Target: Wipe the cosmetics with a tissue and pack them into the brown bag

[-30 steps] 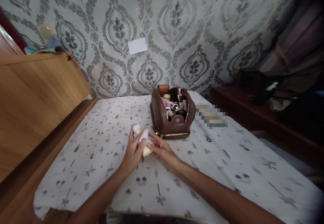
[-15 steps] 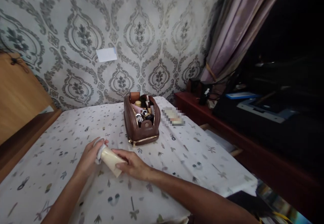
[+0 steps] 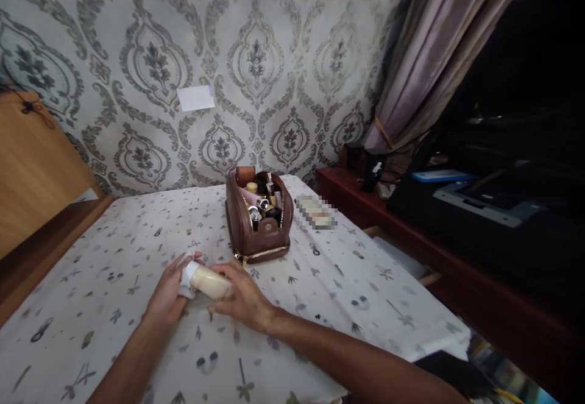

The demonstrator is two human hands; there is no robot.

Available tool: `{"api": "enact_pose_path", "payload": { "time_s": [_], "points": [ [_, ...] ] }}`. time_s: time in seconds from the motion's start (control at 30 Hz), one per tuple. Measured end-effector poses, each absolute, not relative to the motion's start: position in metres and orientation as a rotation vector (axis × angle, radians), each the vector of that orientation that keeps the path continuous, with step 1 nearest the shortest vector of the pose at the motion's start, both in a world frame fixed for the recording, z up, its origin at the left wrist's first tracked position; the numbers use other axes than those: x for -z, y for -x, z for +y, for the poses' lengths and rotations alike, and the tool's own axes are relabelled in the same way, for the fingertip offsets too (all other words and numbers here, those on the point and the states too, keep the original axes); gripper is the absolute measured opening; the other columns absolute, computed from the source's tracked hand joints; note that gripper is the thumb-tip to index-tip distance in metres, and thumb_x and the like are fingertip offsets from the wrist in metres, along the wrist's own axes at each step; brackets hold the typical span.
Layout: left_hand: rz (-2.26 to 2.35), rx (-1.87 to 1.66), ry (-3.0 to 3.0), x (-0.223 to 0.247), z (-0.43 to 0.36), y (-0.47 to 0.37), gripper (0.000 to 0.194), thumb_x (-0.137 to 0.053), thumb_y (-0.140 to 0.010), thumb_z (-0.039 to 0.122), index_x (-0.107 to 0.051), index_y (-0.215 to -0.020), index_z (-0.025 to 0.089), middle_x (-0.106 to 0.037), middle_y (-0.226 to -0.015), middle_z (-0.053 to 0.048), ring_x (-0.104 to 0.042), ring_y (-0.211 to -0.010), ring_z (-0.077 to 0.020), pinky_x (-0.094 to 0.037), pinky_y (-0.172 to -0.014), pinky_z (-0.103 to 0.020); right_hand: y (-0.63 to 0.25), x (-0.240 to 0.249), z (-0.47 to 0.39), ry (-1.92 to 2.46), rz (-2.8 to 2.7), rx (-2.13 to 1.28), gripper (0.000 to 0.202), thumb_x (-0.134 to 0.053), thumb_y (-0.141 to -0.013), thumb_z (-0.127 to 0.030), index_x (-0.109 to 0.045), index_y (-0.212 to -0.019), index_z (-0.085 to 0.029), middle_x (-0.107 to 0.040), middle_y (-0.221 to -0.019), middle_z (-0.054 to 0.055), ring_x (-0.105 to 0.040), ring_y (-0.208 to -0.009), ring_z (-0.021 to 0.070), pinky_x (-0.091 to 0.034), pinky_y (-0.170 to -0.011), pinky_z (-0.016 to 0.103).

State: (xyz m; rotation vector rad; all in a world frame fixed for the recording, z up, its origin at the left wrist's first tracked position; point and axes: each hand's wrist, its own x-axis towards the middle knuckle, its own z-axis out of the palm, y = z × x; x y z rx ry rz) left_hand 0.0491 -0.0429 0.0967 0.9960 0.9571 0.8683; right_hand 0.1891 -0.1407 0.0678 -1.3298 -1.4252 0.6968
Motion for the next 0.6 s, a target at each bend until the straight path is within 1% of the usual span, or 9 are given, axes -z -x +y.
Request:
{"api": "enact_pose_path", "payload": {
  "time_s": [0.07, 0.17, 0.23, 0.3, 0.33, 0.4, 0.47, 0.53, 0.6],
  "points": [
    [0.888, -0.866, -0.950, -0.094, -0.044, -0.048, 0.033, -0.075, -0.062, 0.036, -0.068, -0.088, 0.016, -0.065, -0.068, 0.000, -0.055, -0.054, -0.0115, -0.040, -0.043, -0.020, -0.189, -0.069, -0.139, 1.347, -1.337, -0.711, 0.058, -0.081, -0.060, -0.013, -0.061, -0.113, -0.023, -0.055, -0.100, 0.002, -0.054, -0.096, 0.0201, -0.044, -0.088, 0.033],
    [0.828, -0.861, -0.869, -0.092, -0.044, -0.048, 0.031, -0.073, -0.066, 0.034, -0.069, -0.090, 0.016, -0.067, -0.071, -0.001, -0.058, -0.058, -0.0125, -0.043, -0.046, -0.020, -0.188, -0.068, -0.136, 1.192, -1.115, -0.978, 0.055, -0.083, -0.057, -0.023, -0.058, -0.107, -0.022, -0.056, -0.090, -0.001, -0.055, -0.083, 0.0166, -0.046, -0.073, 0.028],
    [0.788, -0.850, -0.800, -0.092, -0.045, -0.047, 0.029, -0.070, -0.071, 0.036, -0.069, -0.091, 0.015, -0.070, -0.075, -0.003, -0.062, -0.065, -0.0146, -0.050, -0.055, -0.022, -0.188, -0.069, -0.134, 1.010, -0.927, -1.253, 0.055, -0.086, -0.056, -0.033, -0.055, -0.100, -0.022, -0.058, -0.086, -0.002, -0.056, -0.074, 0.0143, -0.045, -0.064, 0.024],
    [0.725, -0.842, -0.750, -0.093, -0.048, -0.046, 0.030, -0.067, -0.075, 0.041, -0.069, -0.091, 0.015, -0.071, -0.080, -0.005, -0.065, -0.075, -0.0165, -0.053, -0.067, -0.025, -0.188, -0.071, -0.134, 0.855, -0.750, -1.488, 0.052, -0.087, -0.056, -0.036, -0.054, -0.094, -0.021, -0.062, -0.087, -0.001, -0.057, -0.068, 0.0121, -0.044, -0.058, 0.022],
    [0.690, -0.847, -0.744, -0.093, -0.049, -0.046, 0.033, -0.067, -0.076, 0.044, -0.069, -0.092, 0.015, -0.072, -0.082, -0.005, -0.066, -0.078, -0.0170, -0.053, -0.068, -0.025, -0.188, -0.072, -0.134, 0.800, -0.672, -1.578, 0.049, -0.087, -0.058, -0.035, -0.055, -0.094, -0.021, -0.064, -0.087, -0.001, -0.057, -0.065, 0.0108, -0.042, -0.055, 0.020],
    [0.634, -0.868, -0.792, -0.093, -0.051, -0.046, 0.039, -0.070, -0.073, 0.049, -0.068, -0.093, 0.015, -0.072, -0.083, -0.005, -0.065, -0.077, -0.0164, -0.051, -0.062, -0.023, -0.188, -0.073, -0.134, 0.740, -0.571, -1.695, 0.044, -0.086, -0.062, -0.033, -0.058, -0.094, -0.020, -0.065, -0.086, 0.000, -0.058, -0.062, 0.0090, -0.037, -0.049, 0.017],
    [0.628, -0.904, -0.868, -0.092, -0.051, -0.046, 0.041, -0.073, -0.070, 0.052, -0.067, -0.088, 0.016, -0.071, -0.078, -0.004, -0.063, -0.065, -0.0143, -0.046, -0.049, -0.021, -0.186, -0.074, -0.134, 0.755, -0.561, -1.723, 0.039, -0.085, -0.066, -0.034, -0.062, -0.094, -0.019, -0.065, -0.085, 0.001, -0.059, -0.063, 0.0089, -0.033, -0.047, 0.016],
    [0.662, -0.932, -0.904, -0.090, -0.049, -0.046, 0.041, -0.074, -0.069, 0.054, -0.066, -0.082, 0.016, -0.069, -0.070, -0.004, -0.059, -0.056, -0.0126, -0.040, -0.041, -0.020, -0.183, -0.074, -0.134, 0.794, -0.618, -1.682, 0.037, -0.084, -0.067, -0.037, -0.066, -0.094, -0.018, -0.065, -0.085, 0.001, -0.058, -0.066, 0.0089, -0.035, -0.048, 0.016],
    [0.723, -0.955, -0.906, -0.087, -0.046, -0.045, 0.040, -0.071, -0.071, 0.055, -0.064, -0.077, 0.016, -0.068, -0.064, -0.003, -0.056, -0.050, -0.0117, -0.035, -0.037, -0.019, -0.179, -0.075, -0.135, 0.837, -0.717, -1.599, 0.037, -0.083, -0.067, -0.040, -0.070, -0.092, -0.016, -0.065, -0.085, 0.001, -0.056, -0.069, 0.0082, -0.039, -0.053, 0.016]
  ]
}}
